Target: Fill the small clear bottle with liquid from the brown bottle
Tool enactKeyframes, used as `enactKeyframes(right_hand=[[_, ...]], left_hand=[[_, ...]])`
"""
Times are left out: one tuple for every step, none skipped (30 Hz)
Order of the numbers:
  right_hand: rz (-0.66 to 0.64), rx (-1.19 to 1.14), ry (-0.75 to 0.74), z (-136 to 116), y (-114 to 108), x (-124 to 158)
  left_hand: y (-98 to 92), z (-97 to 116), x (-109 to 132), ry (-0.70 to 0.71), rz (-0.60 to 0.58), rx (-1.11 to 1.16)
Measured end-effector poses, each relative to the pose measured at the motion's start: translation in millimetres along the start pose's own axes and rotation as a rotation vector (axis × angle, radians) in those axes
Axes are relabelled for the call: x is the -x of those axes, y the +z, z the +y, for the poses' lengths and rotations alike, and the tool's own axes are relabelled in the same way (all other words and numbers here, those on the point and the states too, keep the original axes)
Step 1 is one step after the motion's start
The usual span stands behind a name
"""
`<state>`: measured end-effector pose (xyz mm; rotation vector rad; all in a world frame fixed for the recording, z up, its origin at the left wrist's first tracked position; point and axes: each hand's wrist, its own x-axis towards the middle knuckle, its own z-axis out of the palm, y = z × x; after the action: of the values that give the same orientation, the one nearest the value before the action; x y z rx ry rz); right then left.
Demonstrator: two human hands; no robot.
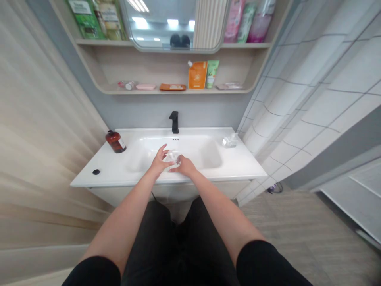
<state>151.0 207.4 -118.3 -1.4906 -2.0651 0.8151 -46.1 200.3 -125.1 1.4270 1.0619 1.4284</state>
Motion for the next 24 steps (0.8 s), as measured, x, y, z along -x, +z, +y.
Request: enactKeyframes(right_hand=[[0.001, -0.003, -0.005, -0.2, -0.4, 0.2], [0.002, -0.005, -0.007, -0.4, -0.7, 0.3], [0.003, -0.006, -0.008, -0.6, -1.1, 0.5], [0.002, -0.006, -0.009, -0.9, -1.5, 0.7], [0.001, -0.006, -0.009, -1.3, -2.0, 1.0], [0.002, -0.006, -0.008, -1.8, -2.4, 1.2], [0.001, -0.006, -0.007, -2.4, -2.9, 1.5], [0.000, -0.006, -0.006, -3.0, -3.2, 1.8], [-0.002, -0.005, -0.004, -3.5, -3.6, 2.0], [-0.002, -0.002, -0.001, -3.9, -3.8, 2.2], [-0.003, 0.001, 0.001, -4.2, -3.8, 2.2], [-0.004, 0.005, 0.004, -4.3, -3.8, 2.2], [-0.005, 0.007, 0.006, -4.2, -3.6, 2.1], [-0.005, 0.008, 0.007, -3.9, -3.4, 1.9], [-0.005, 0.008, 0.006, -3.6, -3.2, 1.8], [-0.003, 0.008, 0.005, -3.2, -3.0, 1.6], [-0.001, 0.005, 0.004, -2.9, -2.8, 1.6], [0.001, 0.001, 0.003, -2.7, -2.7, 1.6], [0.003, -0.001, 0.002, -2.5, -2.7, 1.6], [0.004, -0.003, 0.001, -2.4, -2.7, 1.6], [0.004, -0.003, 0.002, -2.4, -2.7, 1.6], [0.001, -0.003, 0.000, -2.3, -2.7, 1.6], [0.000, -0.001, -0.002, -2.1, -2.6, 1.5], [-0.001, -0.001, -0.003, -1.9, -2.3, 1.4]], left_hand=[[0.0, -0.3, -0.2, -0.012, -0.022, 0.015], [-0.1, -0.9, -0.5, -0.017, -0.027, 0.021], [-0.2, -1.5, -0.9, -0.012, -0.015, 0.019], [-0.3, -2.2, -1.3, -0.002, 0.007, 0.012], [-0.5, -2.8, -1.5, 0.009, 0.022, 0.008], [-0.7, -3.2, -1.6, 0.011, 0.020, 0.012], [-0.8, -3.3, -1.6, 0.003, -0.001, 0.024], [-0.9, -3.1, -1.4, -0.013, -0.028, 0.037], [-1.0, -2.8, -1.2, -0.027, -0.041, 0.040], [-0.9, -2.3, -0.9, -0.030, -0.033, 0.030], [-0.8, -1.7, -0.6, -0.022, -0.008, 0.011], [-0.7, -1.1, -0.4, -0.007, 0.016, -0.007], [-0.6, -0.6, -0.3, 0.006, 0.027, -0.015], [-0.5, -0.1, -0.3, 0.011, 0.017, -0.007], [-0.3, 0.2, -0.2, 0.007, -0.007, 0.008], [-0.2, 0.4, -0.3, -0.002, -0.027, 0.018], [-0.1, 0.5, -0.3, -0.008, -0.027, 0.016], [0.0, 0.5, -0.4, -0.008, -0.009, 0.001], [0.1, 0.5, -0.5, -0.001, 0.016, -0.017], [0.2, 0.4, -0.6, 0.007, 0.033, -0.030], [0.3, 0.3, -0.7, 0.009, 0.033, -0.027], [0.4, 0.2, -0.7, 0.002, 0.013, -0.010], [0.5, 0.0, -0.6, -0.008, -0.014, 0.011], [0.5, -0.1, -0.5, -0.017, -0.030, 0.025]])
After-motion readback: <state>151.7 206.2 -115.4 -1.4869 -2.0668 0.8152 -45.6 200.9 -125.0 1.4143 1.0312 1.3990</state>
